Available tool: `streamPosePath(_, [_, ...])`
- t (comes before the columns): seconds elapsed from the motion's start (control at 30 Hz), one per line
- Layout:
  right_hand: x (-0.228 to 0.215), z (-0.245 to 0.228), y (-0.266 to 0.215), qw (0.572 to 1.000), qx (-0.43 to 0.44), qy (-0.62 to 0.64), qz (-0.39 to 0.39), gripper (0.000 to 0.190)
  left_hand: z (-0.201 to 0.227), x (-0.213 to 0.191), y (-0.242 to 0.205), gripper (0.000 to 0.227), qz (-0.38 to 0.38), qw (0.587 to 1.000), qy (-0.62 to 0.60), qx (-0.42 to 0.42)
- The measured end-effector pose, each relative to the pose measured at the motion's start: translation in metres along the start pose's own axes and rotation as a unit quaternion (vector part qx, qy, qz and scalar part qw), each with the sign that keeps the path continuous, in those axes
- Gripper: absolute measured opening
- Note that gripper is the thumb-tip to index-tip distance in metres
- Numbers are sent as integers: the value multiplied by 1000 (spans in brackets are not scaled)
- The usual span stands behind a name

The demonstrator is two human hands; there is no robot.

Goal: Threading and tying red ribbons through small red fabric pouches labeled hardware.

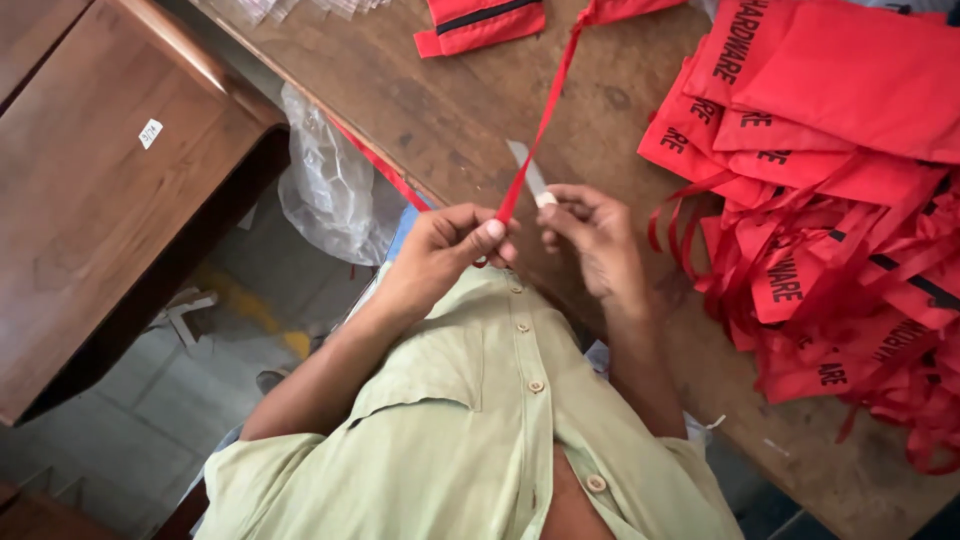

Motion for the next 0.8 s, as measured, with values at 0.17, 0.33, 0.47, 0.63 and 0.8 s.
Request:
streamPosePath(0.17, [28, 15, -2, 979, 101, 93, -149, 21, -14, -8, -12, 27, -20, 989, 144, 3])
streamPosePath(0.33, [31, 7, -25, 955, 127, 146, -225, 18, -11, -17, -1, 25, -17, 976, 219, 17])
streamPosePath(0.47, [26, 4, -37, 941, 127, 184, -255, 18, -19, -16, 15, 31, -37, 988, 149, 6])
streamPosePath(0.63, [24, 7, -45, 920, 127, 231, -291, 18, 13, 16, 34, 60, -143, 979, 138, 52])
streamPosePath(0.8, [22, 7, -52, 918, 103, 235, -301, 19, 8, 30, 55, 82, -244, 957, 134, 78])
Point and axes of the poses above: each hand's wrist, its own y-axis towards the middle knuckle, its own x-axis out of the palm, z = x × y, the point moved 7 cm from there along y, towards the middle knuckle, and after that the axes turned 12 degrees about x, right-handed, at the moved point
